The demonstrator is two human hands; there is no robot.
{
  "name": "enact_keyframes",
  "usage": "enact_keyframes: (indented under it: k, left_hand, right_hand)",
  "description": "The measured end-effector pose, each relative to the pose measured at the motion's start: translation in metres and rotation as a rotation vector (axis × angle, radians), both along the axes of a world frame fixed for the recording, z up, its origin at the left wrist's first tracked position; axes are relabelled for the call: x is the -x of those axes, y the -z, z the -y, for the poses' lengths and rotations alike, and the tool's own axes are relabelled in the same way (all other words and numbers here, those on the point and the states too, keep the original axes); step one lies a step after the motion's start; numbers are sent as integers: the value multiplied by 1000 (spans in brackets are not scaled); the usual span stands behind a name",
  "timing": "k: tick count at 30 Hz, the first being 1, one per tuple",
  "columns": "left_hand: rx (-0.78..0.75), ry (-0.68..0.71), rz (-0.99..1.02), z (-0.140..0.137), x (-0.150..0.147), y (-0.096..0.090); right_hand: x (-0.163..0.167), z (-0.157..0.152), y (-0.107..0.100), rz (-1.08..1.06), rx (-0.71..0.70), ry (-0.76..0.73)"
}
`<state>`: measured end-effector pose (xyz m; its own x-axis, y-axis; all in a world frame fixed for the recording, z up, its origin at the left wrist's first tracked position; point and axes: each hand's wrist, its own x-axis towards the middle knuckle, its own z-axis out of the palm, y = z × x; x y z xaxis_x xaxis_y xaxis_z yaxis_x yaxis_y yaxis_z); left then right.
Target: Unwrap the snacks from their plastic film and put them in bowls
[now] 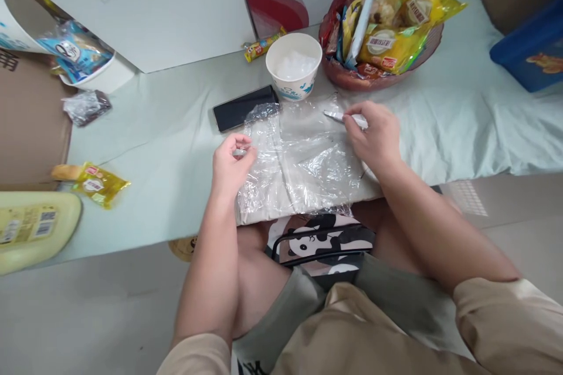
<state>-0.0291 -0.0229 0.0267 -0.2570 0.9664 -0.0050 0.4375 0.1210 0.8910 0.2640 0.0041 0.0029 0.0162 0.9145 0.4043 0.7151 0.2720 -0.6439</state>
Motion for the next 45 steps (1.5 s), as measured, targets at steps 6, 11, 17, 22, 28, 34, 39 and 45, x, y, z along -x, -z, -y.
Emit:
enact_keyframes:
  k: [6,11,17,22,28,34,39,45]
  left_hand:
    - [12,-45,-12,0,8,4]
    - [11,-35,-9,-2,7,3]
    - [6,-45,-16,-2,5,-1]
    - [4,-52,-17,-1,6,-1]
    - [18,-56,-27,-1,7,-1]
    - [-3,-58,-24,-1,11,1]
    - [-9,-69,-42,0,12,0]
    - [-19,-52,-47,0,8,-2]
  right_hand:
    - [0,3,-7,-470,169,-43]
    - [-2,6,-15,-985,560,-249]
    - [-2,8,-21,-1055,678,-263]
    - [-1,9,-21,-1101,658,-246]
    - [2,7,-14,-1060,600,-215]
    - [-3,1,-6,-986,473,-121]
    - [-18,-8,4,-978,345,-25]
    - [-32,-8,1,-816,20,213]
